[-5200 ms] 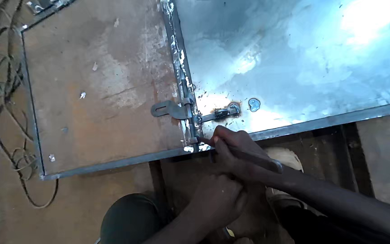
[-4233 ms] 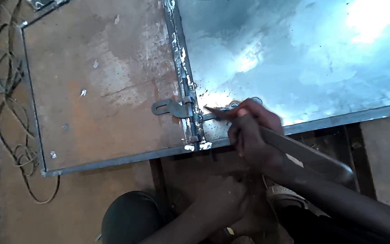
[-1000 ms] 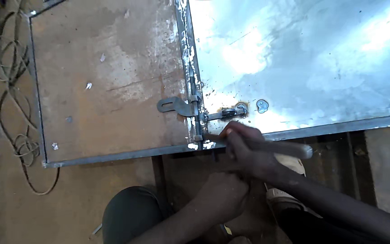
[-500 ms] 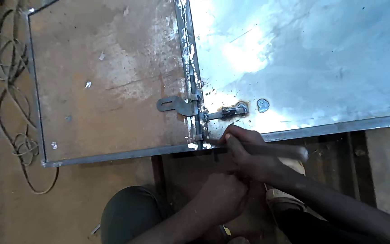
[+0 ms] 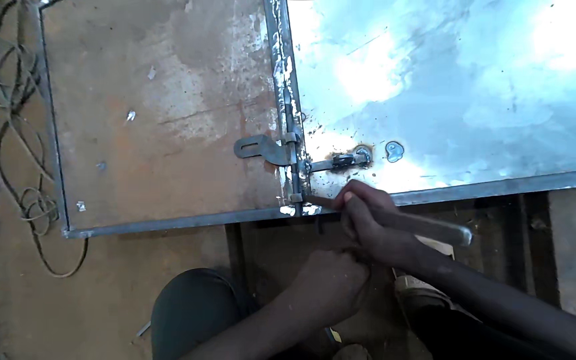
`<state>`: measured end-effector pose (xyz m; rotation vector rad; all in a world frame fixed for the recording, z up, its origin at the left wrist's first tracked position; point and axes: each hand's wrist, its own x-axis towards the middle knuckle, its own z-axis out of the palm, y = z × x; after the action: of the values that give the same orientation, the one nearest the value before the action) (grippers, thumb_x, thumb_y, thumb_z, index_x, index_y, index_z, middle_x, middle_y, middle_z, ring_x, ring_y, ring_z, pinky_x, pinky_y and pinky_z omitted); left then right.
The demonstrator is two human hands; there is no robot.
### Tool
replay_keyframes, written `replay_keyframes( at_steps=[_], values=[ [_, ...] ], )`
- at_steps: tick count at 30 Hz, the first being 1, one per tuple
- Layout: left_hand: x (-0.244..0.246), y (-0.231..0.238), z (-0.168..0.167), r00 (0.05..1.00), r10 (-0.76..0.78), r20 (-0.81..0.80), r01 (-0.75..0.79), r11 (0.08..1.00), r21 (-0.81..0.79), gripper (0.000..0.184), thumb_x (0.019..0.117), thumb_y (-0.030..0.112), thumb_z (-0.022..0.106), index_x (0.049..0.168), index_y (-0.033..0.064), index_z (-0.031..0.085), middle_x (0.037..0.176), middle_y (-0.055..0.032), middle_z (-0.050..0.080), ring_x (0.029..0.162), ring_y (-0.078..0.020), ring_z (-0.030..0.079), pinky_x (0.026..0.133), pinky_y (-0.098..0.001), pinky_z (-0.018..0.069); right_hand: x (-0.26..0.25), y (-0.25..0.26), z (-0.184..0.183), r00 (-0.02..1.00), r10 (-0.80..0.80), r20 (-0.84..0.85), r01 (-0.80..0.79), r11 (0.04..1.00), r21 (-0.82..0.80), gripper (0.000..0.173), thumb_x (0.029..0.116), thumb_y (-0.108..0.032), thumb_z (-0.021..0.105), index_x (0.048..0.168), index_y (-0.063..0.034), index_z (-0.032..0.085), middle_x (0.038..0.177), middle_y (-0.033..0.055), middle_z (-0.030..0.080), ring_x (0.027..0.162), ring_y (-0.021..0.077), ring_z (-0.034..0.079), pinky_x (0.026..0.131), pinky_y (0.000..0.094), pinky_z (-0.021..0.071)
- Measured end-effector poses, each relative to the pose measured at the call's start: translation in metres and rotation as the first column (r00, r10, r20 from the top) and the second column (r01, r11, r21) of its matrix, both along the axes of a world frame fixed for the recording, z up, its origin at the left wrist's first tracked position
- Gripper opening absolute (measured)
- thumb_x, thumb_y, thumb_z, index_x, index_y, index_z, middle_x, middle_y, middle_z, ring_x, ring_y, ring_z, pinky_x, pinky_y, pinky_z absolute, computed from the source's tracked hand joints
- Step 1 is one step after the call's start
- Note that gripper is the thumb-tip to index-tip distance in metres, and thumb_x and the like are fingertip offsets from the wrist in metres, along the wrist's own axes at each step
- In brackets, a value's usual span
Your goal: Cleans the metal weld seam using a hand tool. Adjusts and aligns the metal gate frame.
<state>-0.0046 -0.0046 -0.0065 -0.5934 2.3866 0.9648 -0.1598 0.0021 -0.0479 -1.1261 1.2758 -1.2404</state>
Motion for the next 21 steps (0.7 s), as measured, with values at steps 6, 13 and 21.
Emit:
replay_keyframes(
  at_steps=[6, 13, 21],
  values=[
    [-0.001, -0.001, 0.001, 1.0, -0.002, 0.031, 0.001, 0.999, 0.042, 0.028, 0.1061, 0.031, 0.049, 0.104, 0.0116, 0.069, 0.098, -0.0067, 0.068, 0.091, -0.0246, 0.069, 0.073, -0.0468, 0.0577, -0.003, 0.008, 0.014, 0.989, -0.145, 0.001, 0.144, 0.986, -0.087, 0.033, 0.1127, -0.024, 0.032, 0.116, -0.0046, 0.059, 0.067, -0.0006, 0.057, 0.048, 0.0082, 0.051, 0.041, 0.0224, 0.0442],
    [-0.002, -0.001, 0.002, 0.999, -0.006, 0.037, 0.004, 0.999, 0.034, 0.028, 0.1064, 0.032, 0.049, 0.103, 0.0127, 0.07, 0.1, -0.0056, 0.068, 0.092, -0.0236, 0.069, 0.072, -0.0457, 0.0581, -0.002, 0.007, 0.018, 0.988, -0.131, 0.087, 0.135, 0.99, -0.045, 0.033, 0.1125, -0.022, 0.031, 0.116, -0.0048, 0.059, 0.067, 0.002, 0.059, 0.045, 0.0098, 0.051, 0.037, 0.0232, 0.0436],
    [0.0, 0.001, 0.0, 1.0, 0.004, -0.003, -0.004, 1.0, 0.018, 0.029, 0.1062, 0.031, 0.049, 0.098, 0.0123, 0.07, 0.093, -0.0052, 0.068, 0.091, -0.0232, 0.068, 0.076, -0.0452, 0.0576, -0.001, 0.008, 0.022, 0.997, -0.04, 0.068, 0.041, 0.999, -0.006, 0.033, 0.1118, -0.022, 0.034, 0.122, -0.0044, 0.06, 0.068, 0.0032, 0.062, 0.046, 0.0111, 0.053, 0.038, 0.0257, 0.0469]
  ],
)
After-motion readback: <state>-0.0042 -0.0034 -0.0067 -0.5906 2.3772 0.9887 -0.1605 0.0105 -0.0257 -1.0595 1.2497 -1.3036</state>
